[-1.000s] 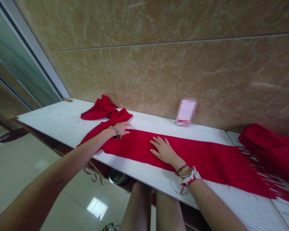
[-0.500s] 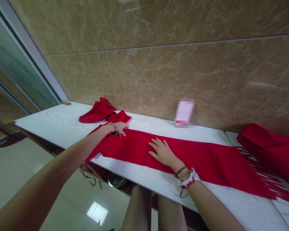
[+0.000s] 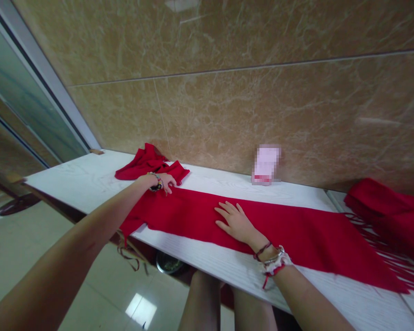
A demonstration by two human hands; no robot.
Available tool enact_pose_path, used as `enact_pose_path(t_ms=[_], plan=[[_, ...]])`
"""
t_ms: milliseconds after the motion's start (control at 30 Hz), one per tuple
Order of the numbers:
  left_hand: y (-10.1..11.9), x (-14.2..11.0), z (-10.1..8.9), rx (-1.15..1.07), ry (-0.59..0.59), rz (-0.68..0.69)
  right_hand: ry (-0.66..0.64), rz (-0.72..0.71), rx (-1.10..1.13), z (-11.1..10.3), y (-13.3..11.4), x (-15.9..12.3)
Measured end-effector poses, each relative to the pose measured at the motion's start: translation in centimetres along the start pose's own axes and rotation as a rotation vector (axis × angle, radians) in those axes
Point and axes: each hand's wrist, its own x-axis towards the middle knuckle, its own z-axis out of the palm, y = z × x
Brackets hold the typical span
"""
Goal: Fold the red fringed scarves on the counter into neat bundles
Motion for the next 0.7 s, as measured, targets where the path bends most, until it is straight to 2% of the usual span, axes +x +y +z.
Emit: enact_pose_path(t_ms=[100, 233, 533, 700], plan=[[0.2, 0.0, -0.5, 0.001, -0.005, 0.003, -0.003, 0.0, -0.002, 0.1, 0.1, 0.0], [0.6, -0.1, -0.7, 0.022, 0.054, -0.019, -0.007, 0.002, -0.004, 0.1, 0.1, 0.1], [0.8, 0.1, 0.0, -0.038, 0.039, 0.056, 0.013, -0.006, -0.004, 0.5, 0.3, 0.2], [0.9, 0.6, 0.3, -0.008, 0.069, 0.017, 0.021, -0.014, -0.008, 0.6, 0.3, 0.2]])
